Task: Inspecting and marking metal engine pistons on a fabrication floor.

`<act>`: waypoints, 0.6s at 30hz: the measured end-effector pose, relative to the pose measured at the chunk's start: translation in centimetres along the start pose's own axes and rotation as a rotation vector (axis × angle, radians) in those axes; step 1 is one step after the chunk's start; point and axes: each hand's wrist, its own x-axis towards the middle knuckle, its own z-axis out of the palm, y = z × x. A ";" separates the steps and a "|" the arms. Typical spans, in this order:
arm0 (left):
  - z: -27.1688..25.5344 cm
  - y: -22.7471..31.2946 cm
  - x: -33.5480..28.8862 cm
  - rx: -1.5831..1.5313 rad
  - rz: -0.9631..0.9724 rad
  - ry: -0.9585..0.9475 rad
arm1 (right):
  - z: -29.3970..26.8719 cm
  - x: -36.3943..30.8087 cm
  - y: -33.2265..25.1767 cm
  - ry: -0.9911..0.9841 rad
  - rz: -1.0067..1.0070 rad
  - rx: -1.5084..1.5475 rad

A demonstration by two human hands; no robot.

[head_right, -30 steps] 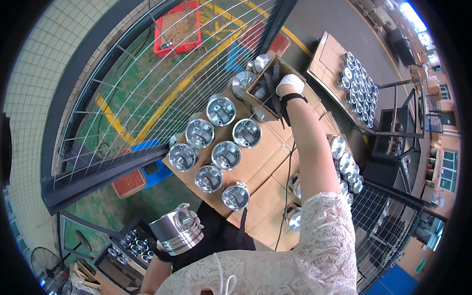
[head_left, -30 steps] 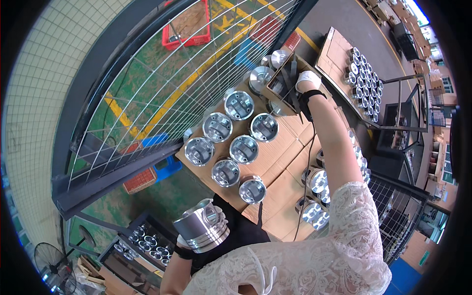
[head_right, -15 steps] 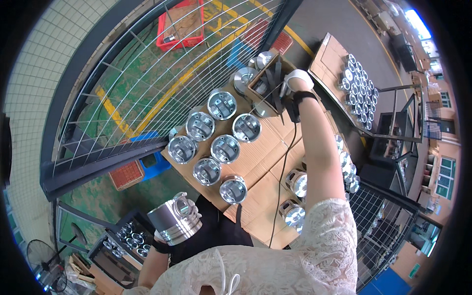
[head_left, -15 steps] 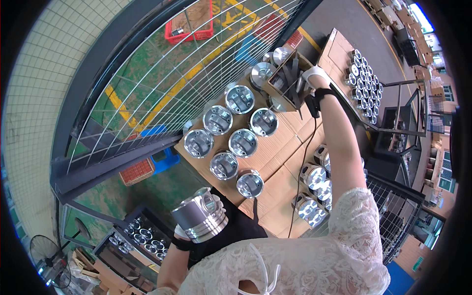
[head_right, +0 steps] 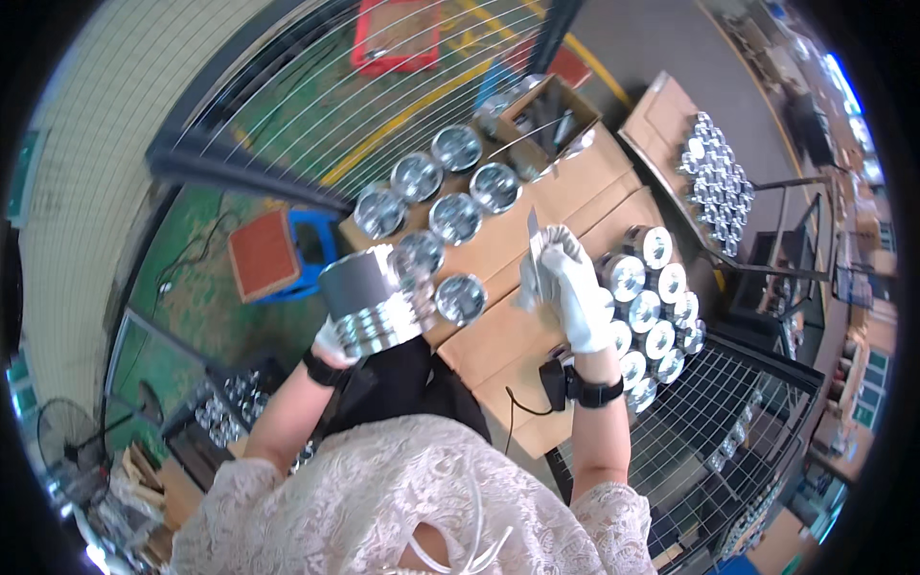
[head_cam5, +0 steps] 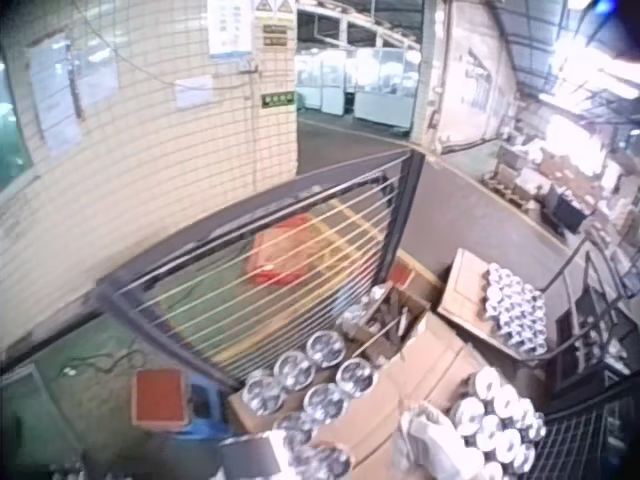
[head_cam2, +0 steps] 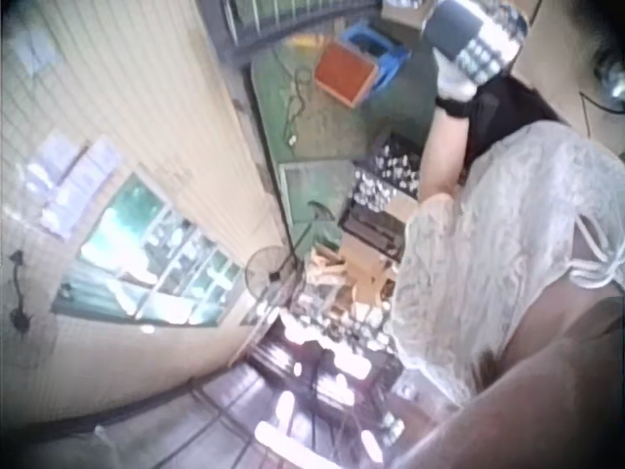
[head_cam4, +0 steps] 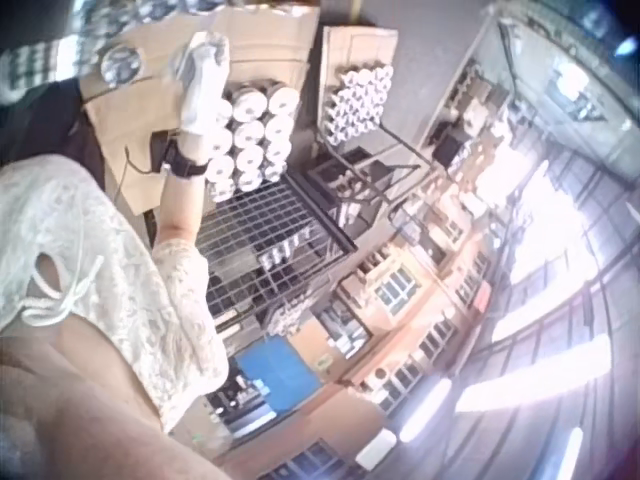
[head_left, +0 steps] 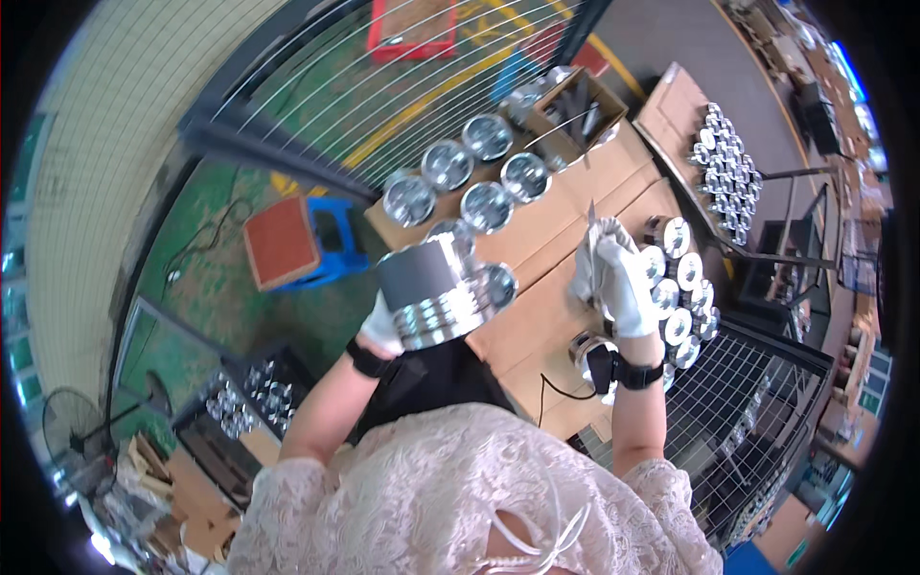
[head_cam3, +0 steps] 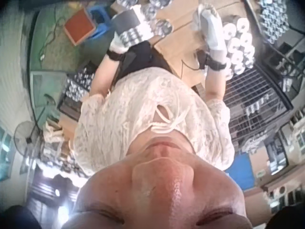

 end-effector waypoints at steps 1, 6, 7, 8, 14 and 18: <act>-2.1 -0.3 0.6 -0.035 -0.030 -0.284 | 1.2 -2.2 0.0 -0.110 0.055 -0.050; 1.1 -3.6 -2.9 0.307 0.138 -0.083 | 4.3 -10.2 1.8 -0.033 0.125 -0.263; 0.2 -3.9 -3.4 0.375 0.170 -0.066 | 4.5 -11.2 2.4 -0.053 -0.012 -0.400; -0.1 -4.5 -3.9 0.442 0.196 -0.048 | 4.4 -12.3 3.1 -0.065 -0.148 -0.535; -2.8 -7.6 -6.4 0.384 0.183 -0.089 | 5.8 -17.2 3.9 -0.040 -0.849 -1.317; -3.6 -8.3 -7.4 0.408 0.180 -0.076 | 5.9 -18.7 4.4 -0.090 -0.869 -1.330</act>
